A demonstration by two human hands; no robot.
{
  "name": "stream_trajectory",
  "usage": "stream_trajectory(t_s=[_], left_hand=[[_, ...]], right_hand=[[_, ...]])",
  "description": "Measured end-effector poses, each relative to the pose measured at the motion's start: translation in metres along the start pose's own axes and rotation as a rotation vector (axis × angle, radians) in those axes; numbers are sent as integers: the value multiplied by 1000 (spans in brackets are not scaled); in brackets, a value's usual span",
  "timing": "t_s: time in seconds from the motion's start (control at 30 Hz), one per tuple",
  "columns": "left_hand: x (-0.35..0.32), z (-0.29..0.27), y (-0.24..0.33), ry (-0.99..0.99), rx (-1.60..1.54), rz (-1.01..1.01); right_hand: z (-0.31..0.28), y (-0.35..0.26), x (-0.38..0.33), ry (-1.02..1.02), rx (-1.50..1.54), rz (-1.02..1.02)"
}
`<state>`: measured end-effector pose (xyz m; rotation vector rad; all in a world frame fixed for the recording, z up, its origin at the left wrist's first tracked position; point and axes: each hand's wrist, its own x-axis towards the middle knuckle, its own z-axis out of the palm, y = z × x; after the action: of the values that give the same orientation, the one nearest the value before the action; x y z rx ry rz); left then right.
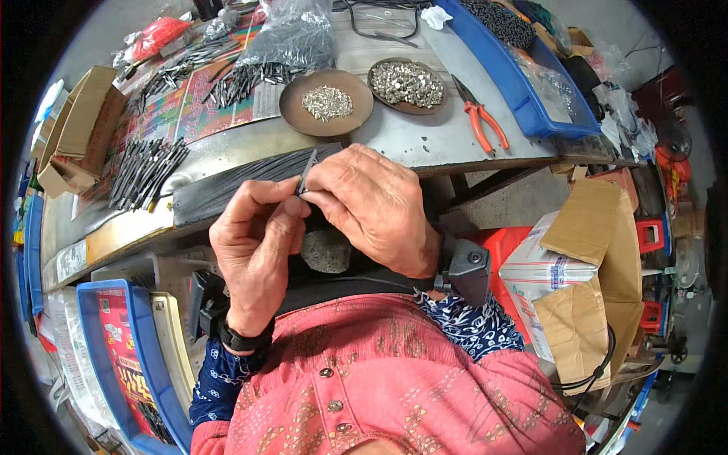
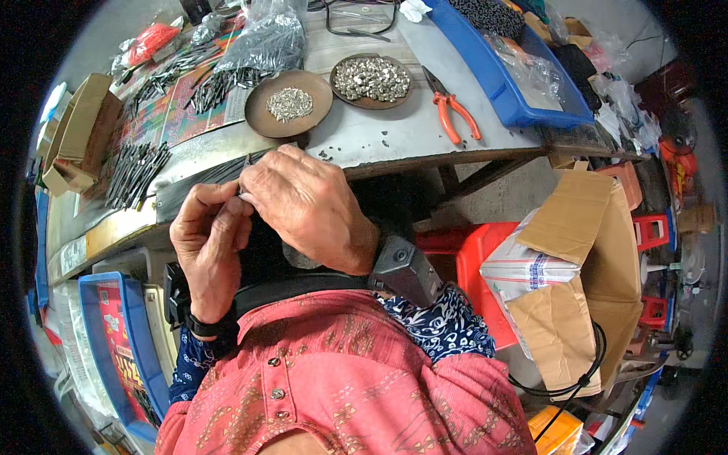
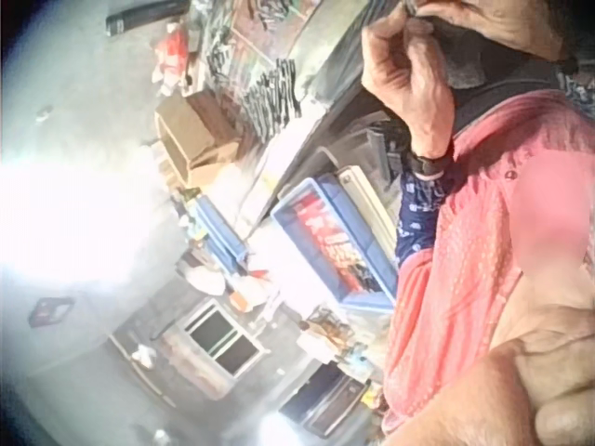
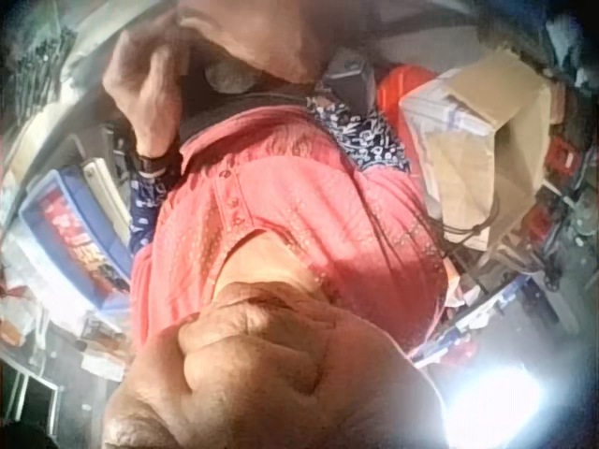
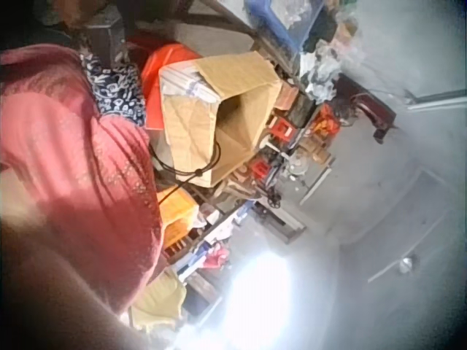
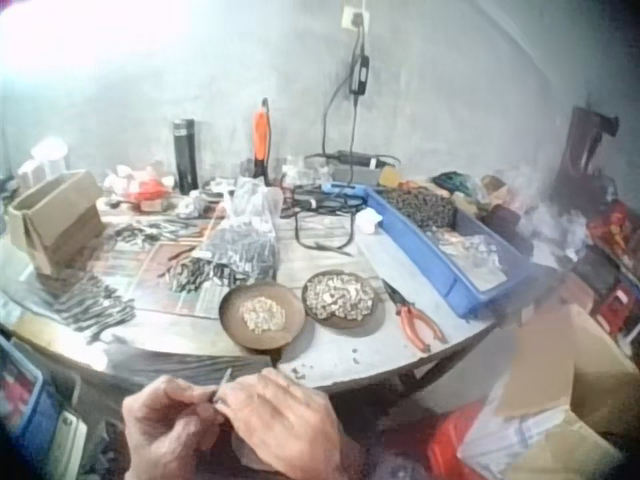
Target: The person repeatedly picks up small metal rods and cylindrical components from a workbench, inserts the components into the rods, and uses pliers to crimp or secure them. The assembled pieces are placed back on the table. The process is repeated multiple times throughout the clip.
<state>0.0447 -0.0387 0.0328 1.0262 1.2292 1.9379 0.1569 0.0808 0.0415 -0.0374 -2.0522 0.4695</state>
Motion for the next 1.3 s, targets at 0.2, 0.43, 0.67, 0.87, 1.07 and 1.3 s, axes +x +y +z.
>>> stream_trajectory(t_s=[0.2,0.43,0.67,0.87,1.07,1.3], left_hand=[[-1,-4,1,-18,-67,-58],[0,-6,5,-33,-17,-82],[-3,0,3,28,-98,-79],[-3,4,-1,53,-187,-52],[-6,4,-1,69,-181,-53],[-6,5,-1,74,-174,-47]], right_hand=[[3,-9,-9,14,454,482],[9,1,-11,1,1284,949],[15,-8,-12,127,937,811],[20,-20,-13,161,239,398],[24,-21,-13,184,30,223],[25,-19,-13,178,-17,182]])
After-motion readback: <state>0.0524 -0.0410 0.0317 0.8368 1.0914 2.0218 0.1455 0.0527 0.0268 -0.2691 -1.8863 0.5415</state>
